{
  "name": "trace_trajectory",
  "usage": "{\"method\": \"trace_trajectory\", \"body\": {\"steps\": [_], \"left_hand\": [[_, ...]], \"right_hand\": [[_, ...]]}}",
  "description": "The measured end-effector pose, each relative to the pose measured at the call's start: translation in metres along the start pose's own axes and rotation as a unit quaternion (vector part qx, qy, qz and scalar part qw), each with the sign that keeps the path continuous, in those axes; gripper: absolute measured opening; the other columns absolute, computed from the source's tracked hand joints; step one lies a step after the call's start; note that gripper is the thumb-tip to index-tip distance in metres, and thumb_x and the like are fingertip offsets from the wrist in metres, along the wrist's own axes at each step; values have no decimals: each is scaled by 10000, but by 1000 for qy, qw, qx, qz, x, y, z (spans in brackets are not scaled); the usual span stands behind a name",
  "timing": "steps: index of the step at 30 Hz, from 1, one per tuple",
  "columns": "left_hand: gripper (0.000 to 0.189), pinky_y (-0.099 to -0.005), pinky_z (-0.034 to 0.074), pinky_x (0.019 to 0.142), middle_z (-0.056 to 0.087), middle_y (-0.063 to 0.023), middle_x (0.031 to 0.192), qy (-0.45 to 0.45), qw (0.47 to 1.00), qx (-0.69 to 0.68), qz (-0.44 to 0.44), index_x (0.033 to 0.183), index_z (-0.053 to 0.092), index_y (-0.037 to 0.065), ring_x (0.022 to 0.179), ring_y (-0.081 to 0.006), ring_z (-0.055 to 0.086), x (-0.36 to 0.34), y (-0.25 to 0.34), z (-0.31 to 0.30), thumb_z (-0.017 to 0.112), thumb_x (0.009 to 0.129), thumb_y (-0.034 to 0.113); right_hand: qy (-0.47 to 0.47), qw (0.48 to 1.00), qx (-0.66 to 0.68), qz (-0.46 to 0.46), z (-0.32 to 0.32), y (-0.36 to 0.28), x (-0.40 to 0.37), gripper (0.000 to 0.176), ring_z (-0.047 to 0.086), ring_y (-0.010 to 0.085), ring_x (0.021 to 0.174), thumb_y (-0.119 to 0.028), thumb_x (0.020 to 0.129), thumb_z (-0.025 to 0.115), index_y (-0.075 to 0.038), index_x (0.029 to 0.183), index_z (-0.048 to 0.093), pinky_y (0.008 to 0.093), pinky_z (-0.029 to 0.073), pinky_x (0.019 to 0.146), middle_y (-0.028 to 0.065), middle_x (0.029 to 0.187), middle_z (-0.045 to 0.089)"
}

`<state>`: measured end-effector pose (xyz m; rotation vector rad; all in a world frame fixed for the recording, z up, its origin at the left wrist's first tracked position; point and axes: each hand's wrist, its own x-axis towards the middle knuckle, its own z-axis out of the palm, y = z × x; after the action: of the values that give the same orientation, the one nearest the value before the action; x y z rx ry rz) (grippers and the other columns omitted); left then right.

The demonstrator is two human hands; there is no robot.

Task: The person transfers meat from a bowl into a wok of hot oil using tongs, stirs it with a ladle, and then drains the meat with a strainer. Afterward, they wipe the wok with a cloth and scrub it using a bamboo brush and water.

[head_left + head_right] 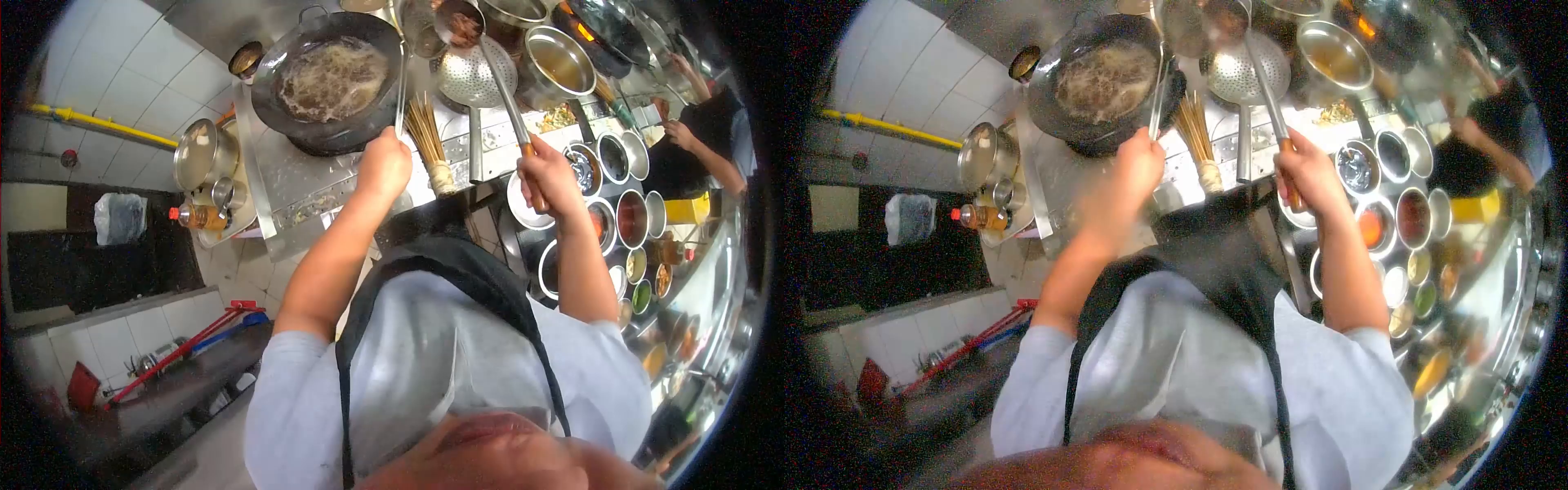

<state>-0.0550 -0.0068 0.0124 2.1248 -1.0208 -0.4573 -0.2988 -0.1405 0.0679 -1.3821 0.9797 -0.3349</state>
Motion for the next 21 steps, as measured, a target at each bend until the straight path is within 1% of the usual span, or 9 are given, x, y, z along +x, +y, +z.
{"method": "trace_trajectory", "body": {"steps": [3,4,7,9,10,13,17,19,21], "left_hand": [[215,-515,482,763,617,-319,814,40,997,63,26,935,557,-83,814,-477,604,-2,-10,20,512,827,98],[223,-512,478,795,616,-324,842,30,998,49,14,947,567,-73,848,-481,601,-3,-10,21,491,842,109],[246,-505,479,797,615,-321,836,9,1000,24,-18,988,584,-49,850,-477,607,-10,-18,20,461,856,118],[274,-458,500,672,627,-269,774,20,999,-27,-41,1063,595,-13,722,-388,640,-16,-35,25,458,868,122],[293,-372,469,536,620,-157,701,23,994,-73,-83,1130,599,35,588,-225,609,-19,-50,29,468,888,136],[223,-475,488,694,635,-265,793,59,984,-119,-118,1012,603,-10,761,-447,611,-51,-36,-19,494,864,117],[278,-436,485,668,635,-241,786,113,971,-113,-179,1081,620,11,725,-373,635,-83,-63,-69,497,859,124],[280,-429,486,661,633,-238,769,145,973,-69,-167,1078,625,12,711,-365,635,-92,-92,-80,493,859,127],[283,-421,486,653,630,-234,751,179,971,-27,-155,1074,630,13,697,-356,636,-99,-105,-86,490,859,131]], "right_hand": [[110,942,-316,-22,-14,47,18,647,591,195,471,-62,776,534,-61,1411,411,330,487,468,143,678,622],[131,890,-434,-56,-22,71,30,538,662,367,722,-134,822,521,-54,1352,474,458,521,679,250,832,660],[151,840,-521,-18,-23,86,30,524,622,443,851,-139,834,507,-75,1353,477,512,491,764,286,893,640],[152,833,-531,-17,-19,80,22,511,631,434,829,-145,841,506,-99,1349,487,507,497,755,273,896,647],[166,847,-505,-21,-17,76,21,518,629,436,832,-146,836,511,-111,1352,485,509,496,756,271,905,648],[163,865,-471,-45,-9,40,8,550,645,420,838,-156,823,517,-147,1371,477,486,503,757,261,907,656],[42,868,-447,-213,-11,-11,27,608,663,288,760,-120,769,568,-159,1371,494,402,488,723,238,911,653],[-1,874,-452,-178,0,-48,40,631,658,301,750,-88,742,561,-167,1365,501,401,490,721,237,890,644],[-95,774,-572,-254,13,-74,56,615,650,340,744,-63,738,541,-179,1342,526,414,490,707,252,861,630]]}}
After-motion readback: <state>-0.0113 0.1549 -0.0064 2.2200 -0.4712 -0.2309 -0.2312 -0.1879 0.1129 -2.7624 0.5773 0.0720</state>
